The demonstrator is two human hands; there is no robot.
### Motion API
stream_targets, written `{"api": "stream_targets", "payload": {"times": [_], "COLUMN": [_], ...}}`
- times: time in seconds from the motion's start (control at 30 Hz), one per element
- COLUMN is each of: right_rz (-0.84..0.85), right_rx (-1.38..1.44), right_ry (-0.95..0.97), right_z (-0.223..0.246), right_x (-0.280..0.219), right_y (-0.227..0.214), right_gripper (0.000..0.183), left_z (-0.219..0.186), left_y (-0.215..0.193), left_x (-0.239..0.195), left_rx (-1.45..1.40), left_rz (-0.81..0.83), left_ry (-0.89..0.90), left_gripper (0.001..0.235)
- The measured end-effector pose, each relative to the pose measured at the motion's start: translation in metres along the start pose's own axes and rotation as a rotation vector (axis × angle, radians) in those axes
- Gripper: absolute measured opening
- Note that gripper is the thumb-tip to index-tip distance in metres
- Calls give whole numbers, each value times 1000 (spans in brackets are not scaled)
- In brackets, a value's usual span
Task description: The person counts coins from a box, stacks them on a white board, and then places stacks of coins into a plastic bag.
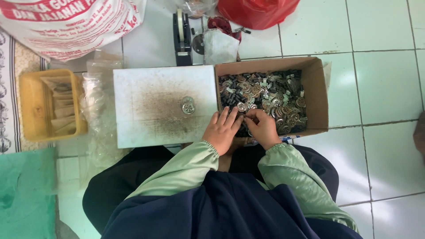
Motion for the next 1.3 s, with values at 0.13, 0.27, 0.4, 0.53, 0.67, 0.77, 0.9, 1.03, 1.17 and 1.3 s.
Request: {"api": "stream_targets", "payload": {"times": [0.13, 0.27, 0.4, 0.53, 0.67, 0.77, 0.9, 1.03, 1.17, 1.3], "right_rz": [-16, 55, 117, 133, 137, 127, 88, 56, 4, -40], "right_rx": [-15, 49, 32, -66, -151, -245, -362, -346, -175, -140], "right_ry": [-30, -59, -166, -176, -209, -253, -338, -334, -344, -269], "right_z": [27, 73, 101, 113, 120, 115, 112, 116, 98, 62], "right_x": [-2, 10, 34, 46, 49, 49, 49, 41, 31, 28], "right_y": [47, 95, 130, 133, 131, 138, 143, 139, 128, 89], "right_gripper": [19, 18, 15, 16, 20, 22, 21, 22, 18, 19], "left_z": [29, 63, 99, 116, 121, 123, 124, 119, 99, 72], "left_y": [-5, 5, 33, 41, 44, 47, 48, 44, 31, 23], "left_x": [-63, -100, -105, -100, -95, -93, -90, -93, -89, -68], "left_rx": [-125, -142, -108, -165, -202, -215, -224, -212, -215, -193], "left_rz": [-135, -216, -296, -315, -289, -271, -270, -256, -268, -285], "left_ry": [-57, -229, -359, -396, -387, -390, -393, -378, -347, -256], "left_gripper": [67, 64, 61, 64, 63, 64, 66, 65, 64, 58]}}
Point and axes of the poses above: each hand's wrist, its own x-axis towards the middle knuckle, its own y-axis out of the palm, z = x × y, the point moved 2 cm from there along x, towards the middle knuckle, and after that the axes turned 7 degrees about -y, right-handed, at the moved point
